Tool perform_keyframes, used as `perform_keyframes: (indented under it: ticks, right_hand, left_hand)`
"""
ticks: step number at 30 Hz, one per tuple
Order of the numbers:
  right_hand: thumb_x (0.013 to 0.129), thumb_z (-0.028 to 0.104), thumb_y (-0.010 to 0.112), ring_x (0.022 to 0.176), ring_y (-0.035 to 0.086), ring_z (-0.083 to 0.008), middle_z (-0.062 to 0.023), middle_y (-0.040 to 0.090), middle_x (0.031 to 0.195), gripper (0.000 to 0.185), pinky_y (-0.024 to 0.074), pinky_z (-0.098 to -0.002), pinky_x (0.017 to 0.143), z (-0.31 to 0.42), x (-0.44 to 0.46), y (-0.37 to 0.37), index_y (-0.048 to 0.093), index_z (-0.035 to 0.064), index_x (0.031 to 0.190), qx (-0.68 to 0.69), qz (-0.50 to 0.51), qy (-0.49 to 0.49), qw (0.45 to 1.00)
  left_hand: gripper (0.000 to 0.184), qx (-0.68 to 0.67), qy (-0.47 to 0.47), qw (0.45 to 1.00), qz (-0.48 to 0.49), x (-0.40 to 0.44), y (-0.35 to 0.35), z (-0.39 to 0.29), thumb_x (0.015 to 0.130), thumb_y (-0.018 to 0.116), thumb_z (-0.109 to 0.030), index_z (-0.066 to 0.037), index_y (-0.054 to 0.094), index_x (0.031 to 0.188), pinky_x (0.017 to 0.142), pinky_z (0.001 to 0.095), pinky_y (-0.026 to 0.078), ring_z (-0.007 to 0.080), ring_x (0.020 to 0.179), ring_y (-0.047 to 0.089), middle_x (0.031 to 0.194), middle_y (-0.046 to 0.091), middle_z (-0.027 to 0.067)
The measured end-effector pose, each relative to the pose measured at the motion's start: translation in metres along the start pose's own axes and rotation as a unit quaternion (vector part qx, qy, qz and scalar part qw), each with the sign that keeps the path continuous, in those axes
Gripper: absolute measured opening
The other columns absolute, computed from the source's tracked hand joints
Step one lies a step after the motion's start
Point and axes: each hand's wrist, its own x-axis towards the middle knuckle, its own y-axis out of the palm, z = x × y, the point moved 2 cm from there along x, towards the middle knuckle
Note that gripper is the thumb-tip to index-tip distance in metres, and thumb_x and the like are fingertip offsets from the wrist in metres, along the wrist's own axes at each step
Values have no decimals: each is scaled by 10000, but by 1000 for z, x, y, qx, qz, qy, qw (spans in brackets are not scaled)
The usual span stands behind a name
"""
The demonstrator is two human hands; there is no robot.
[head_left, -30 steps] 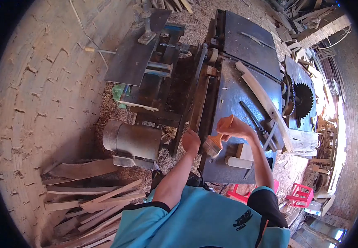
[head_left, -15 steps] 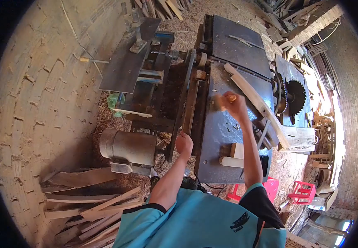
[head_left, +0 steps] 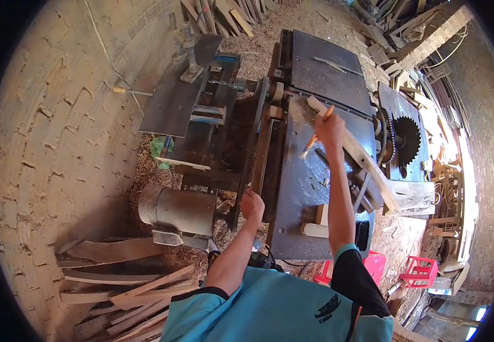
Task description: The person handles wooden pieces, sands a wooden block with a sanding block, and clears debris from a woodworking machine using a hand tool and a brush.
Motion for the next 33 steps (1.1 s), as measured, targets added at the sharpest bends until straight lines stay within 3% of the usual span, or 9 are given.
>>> perform_keyframes:
  ticks: [9, 18, 22, 23, 25, 26, 27, 30, 33]
  right_hand:
    - [707, 149, 517, 438, 546, -185, -139, 499, 460, 211, 410, -328, 421, -17, 7, -2, 502, -33, 601, 71, -101, -60, 991]
    - [705, 152, 512, 550, 546, -362, -206, 517, 545, 181, 420, -381, 490, -28, 21, 14, 509, -20, 651, -119, -94, -44, 987]
    - [727, 200, 497, 448, 547, -236, -169, 500, 488, 233, 450, -366, 483, -64, 54, 55, 542, -27, 699, -25, -77, -74, 994]
    - [750, 200, 478, 462, 539, -190, -164, 483, 490, 245, 441, -368, 470, -67, 63, 56, 540, -34, 714, 202, -112, -44, 972]
    - [755, 192, 482, 482, 546, -178, -136, 514, 520, 232, 438, -350, 461, -41, 66, 39, 549, -26, 716, 190, -75, -7, 979]
    - [757, 188, 484, 492, 549, -172, -122, 530, 535, 225, 436, -342, 456, -31, 65, 34, 554, -22, 717, 183, -58, 14, 981]
    - [761, 186, 501, 486, 556, -213, -129, 562, 590, 220, 434, -330, 456, -27, 66, 37, 551, -19, 700, -58, -99, -66, 991]
    - [762, 200, 512, 512, 560, -300, -170, 574, 629, 213, 431, -363, 471, -43, 64, 71, 546, -4, 711, -198, -18, -223, 954]
    - [763, 207, 507, 600, 548, -366, -222, 546, 661, 201, 417, -395, 512, -39, 69, 68, 535, 8, 753, 226, 5, -18, 974]
  left_hand:
    - [480, -5, -5, 1000, 2, -3, -2, -2, 846, 270, -338, 29, 579, 873, 739, 466, 425, 404, 839, 529, 881, 558, 253]
    - [486, -10, -17, 1000, -1, 3, 4, 5, 845, 292, -336, 57, 576, 818, 706, 468, 436, 404, 792, 543, 823, 564, 262]
    - [478, 16, 12, 1000, -8, -5, -4, -2, 844, 293, -328, 53, 578, 800, 695, 467, 438, 402, 780, 546, 806, 566, 259]
    - [474, 16, 18, 1000, -15, -6, -6, -4, 843, 293, -326, 50, 579, 802, 693, 466, 439, 402, 779, 545, 807, 567, 256]
    - [467, 17, 24, 999, -29, -9, -6, -4, 842, 294, -322, 44, 581, 805, 689, 465, 440, 402, 778, 545, 808, 568, 251]
    - [464, 17, 20, 999, -26, -7, -6, -1, 842, 294, -320, 42, 581, 809, 690, 465, 440, 402, 780, 544, 811, 569, 249]
    - [461, 18, 18, 999, -22, -4, -4, 0, 841, 293, -318, 40, 582, 813, 692, 465, 439, 403, 783, 543, 815, 569, 246]
    - [455, 6, 15, 1000, -15, -11, -7, -5, 840, 293, -315, 38, 581, 824, 701, 465, 436, 404, 795, 540, 827, 567, 247]
    - [453, 14, -8, 1000, -12, -9, -9, -10, 839, 293, -312, 40, 578, 833, 711, 464, 434, 404, 805, 537, 838, 566, 247]
